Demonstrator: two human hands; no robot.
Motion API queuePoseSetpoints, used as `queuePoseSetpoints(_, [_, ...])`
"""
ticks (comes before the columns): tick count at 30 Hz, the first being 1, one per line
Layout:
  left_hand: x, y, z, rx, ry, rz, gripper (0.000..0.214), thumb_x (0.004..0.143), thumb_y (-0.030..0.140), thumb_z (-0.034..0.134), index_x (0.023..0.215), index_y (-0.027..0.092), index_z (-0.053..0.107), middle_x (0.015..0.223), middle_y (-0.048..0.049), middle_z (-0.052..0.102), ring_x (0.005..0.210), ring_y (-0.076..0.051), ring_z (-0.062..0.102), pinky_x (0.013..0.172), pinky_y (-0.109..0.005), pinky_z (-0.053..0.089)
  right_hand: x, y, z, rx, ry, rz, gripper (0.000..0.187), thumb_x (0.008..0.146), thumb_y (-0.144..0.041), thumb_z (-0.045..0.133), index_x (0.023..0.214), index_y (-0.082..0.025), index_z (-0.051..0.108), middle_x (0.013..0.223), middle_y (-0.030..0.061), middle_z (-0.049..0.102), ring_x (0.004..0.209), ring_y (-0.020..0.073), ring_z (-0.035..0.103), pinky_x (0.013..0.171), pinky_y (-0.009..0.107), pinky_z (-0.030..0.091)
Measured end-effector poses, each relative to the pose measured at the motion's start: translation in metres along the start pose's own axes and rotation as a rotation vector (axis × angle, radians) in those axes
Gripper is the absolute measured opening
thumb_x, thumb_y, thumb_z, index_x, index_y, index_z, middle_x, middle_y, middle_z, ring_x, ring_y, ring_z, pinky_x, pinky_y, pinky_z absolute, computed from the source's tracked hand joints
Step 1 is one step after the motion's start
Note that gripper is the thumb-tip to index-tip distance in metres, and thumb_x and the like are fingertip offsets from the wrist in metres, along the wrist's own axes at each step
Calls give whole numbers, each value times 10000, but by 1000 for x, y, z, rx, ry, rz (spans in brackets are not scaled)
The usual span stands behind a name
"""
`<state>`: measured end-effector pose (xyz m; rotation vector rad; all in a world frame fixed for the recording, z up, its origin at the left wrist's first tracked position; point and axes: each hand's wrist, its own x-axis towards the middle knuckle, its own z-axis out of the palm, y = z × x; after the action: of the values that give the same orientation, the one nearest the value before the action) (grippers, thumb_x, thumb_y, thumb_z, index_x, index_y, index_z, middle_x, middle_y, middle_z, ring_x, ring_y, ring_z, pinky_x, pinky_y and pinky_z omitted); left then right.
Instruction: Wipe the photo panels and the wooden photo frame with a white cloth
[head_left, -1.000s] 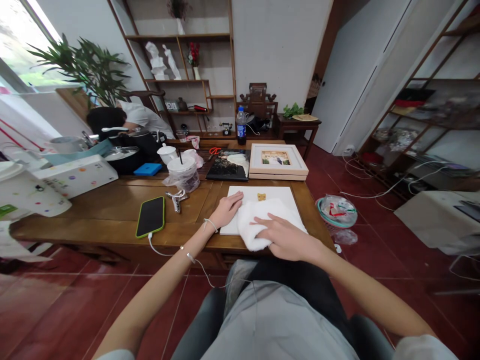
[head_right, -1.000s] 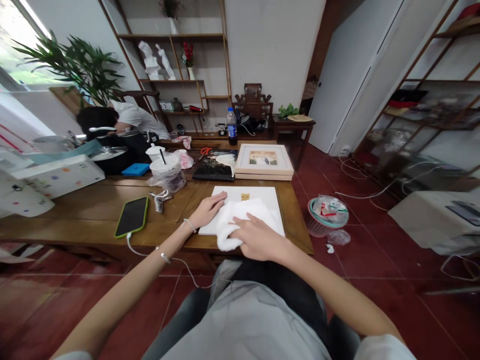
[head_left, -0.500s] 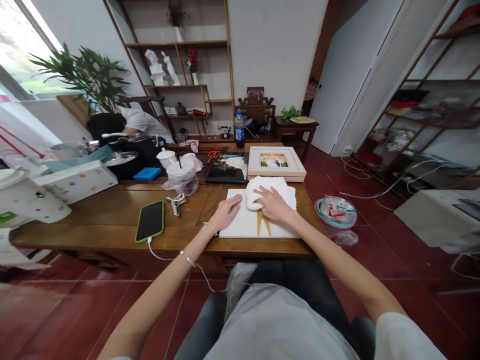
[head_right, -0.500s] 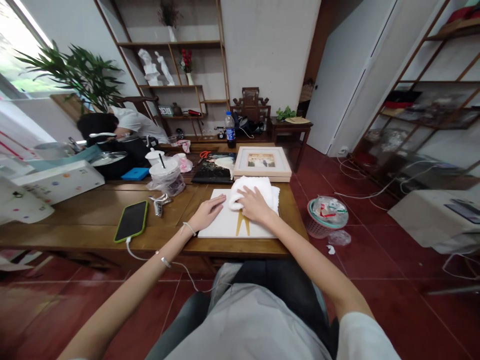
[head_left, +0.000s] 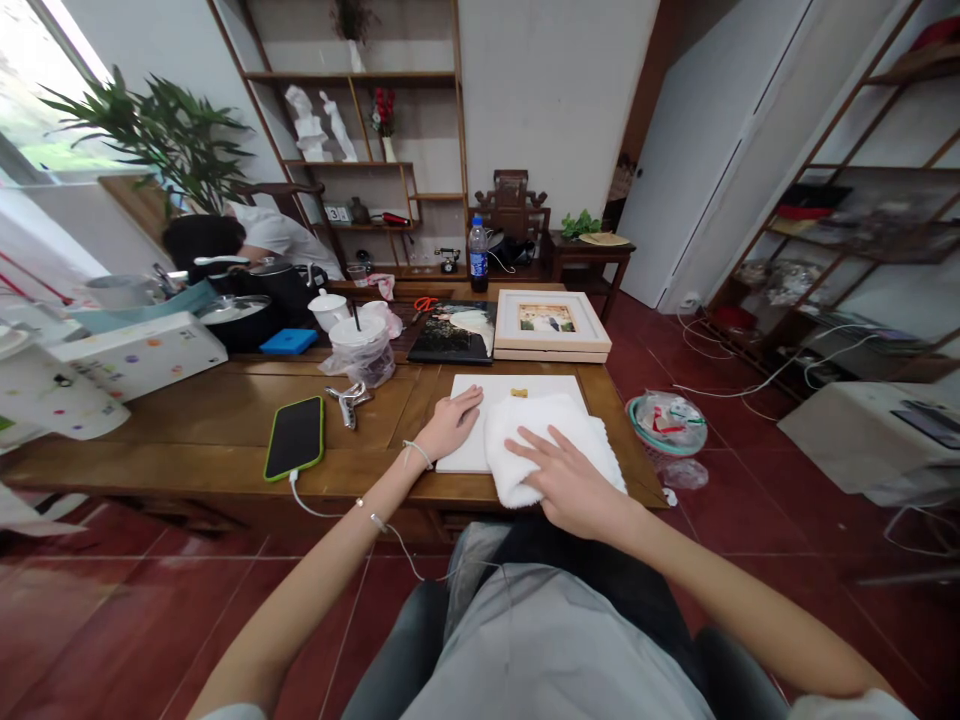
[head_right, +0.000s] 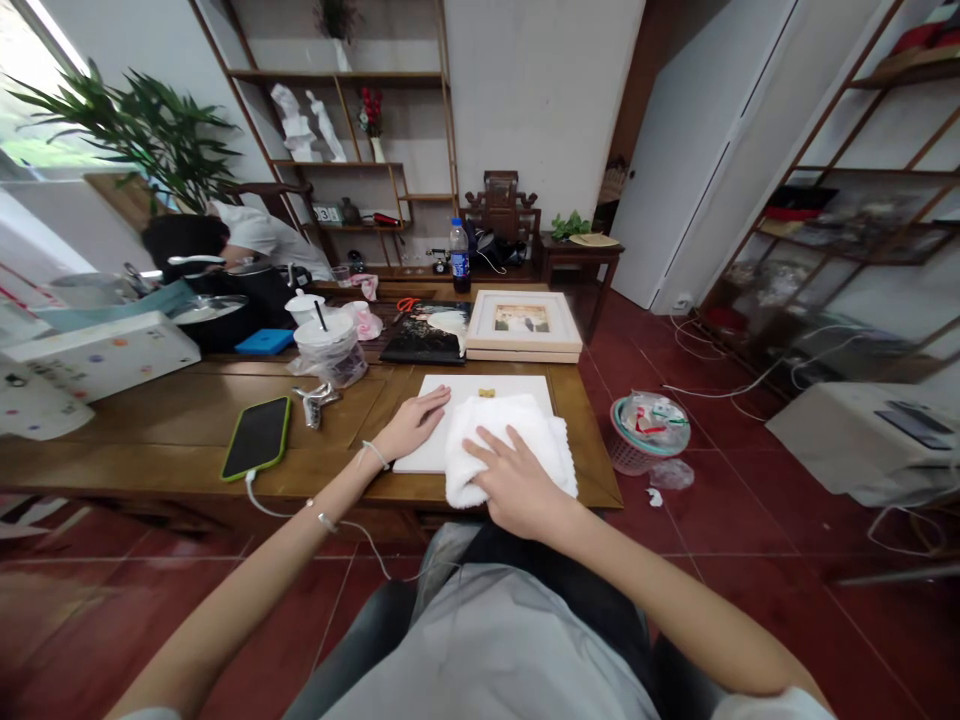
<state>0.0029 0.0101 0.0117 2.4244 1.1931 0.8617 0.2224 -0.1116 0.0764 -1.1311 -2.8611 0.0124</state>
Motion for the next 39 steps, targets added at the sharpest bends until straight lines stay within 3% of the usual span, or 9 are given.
queuePoseSetpoints(6, [-5,1,-1,67,-80,-56,426,874,192,312,1280,200,440,1391,-60,393,1314,-190,298,1056,-479,228,31,26,2,33,13,86,459,649,-55,430,1043,-175,631,1383,76,390,1317,251,233,1050,509,175])
queuePoseSetpoints(11, [-4,-2,1,69,-83,-51,423,878,183,300,1277,204,440,1386,-61,403,1312,-183,302,1053,-448,239,76,54,9,1,48,190,503,676,-55,410,1137,-178,570,1376,88,398,1308,259,247,1022,529,205])
queuePoseSetpoints(14, [-3,-5,2,58,-69,-33,422,874,167,301,1265,206,454,1377,-61,415,1308,-182,309,1053,-429,251,90,58,12,-30,47,229,510,698,-63,416,1179,-176,543,1382,101,386,1310,280,230,1013,549,190])
queuePoseSetpoints(18, [-3,-5,2,48,-52,-18,420,872,162,304,1257,221,460,1371,-53,425,1306,-180,315,1060,-431,249,77,42,13,-54,47,153,446,695,-71,432,1092,-169,611,1371,105,400,1307,299,224,1017,558,169])
queuePoseSetpoints(27, [-4,-2,3,51,-32,-19,425,865,147,309,1260,185,460,1369,-81,424,1299,-192,329,1046,-452,270,-2,-15,-6,157,-25,-46,482,624,-48,426,1034,-182,639,1388,59,386,1332,247,189,1070,508,110])
queuePoseSetpoints(32, [-4,-3,3,55,-42,-16,423,864,155,314,1259,186,462,1364,-77,431,1299,-189,328,1052,-446,263,3,6,-1,258,19,-6,575,598,-26,391,1117,-181,585,1385,72,387,1325,177,225,1082,449,148])
queuePoseSetpoints(39, [-4,-4,1,43,-42,-19,420,868,176,316,1263,195,460,1367,-67,428,1298,-182,329,1067,-432,242,57,59,18,162,144,154,515,675,-44,386,1146,-161,560,1373,108,398,1320,231,235,1059,486,172])
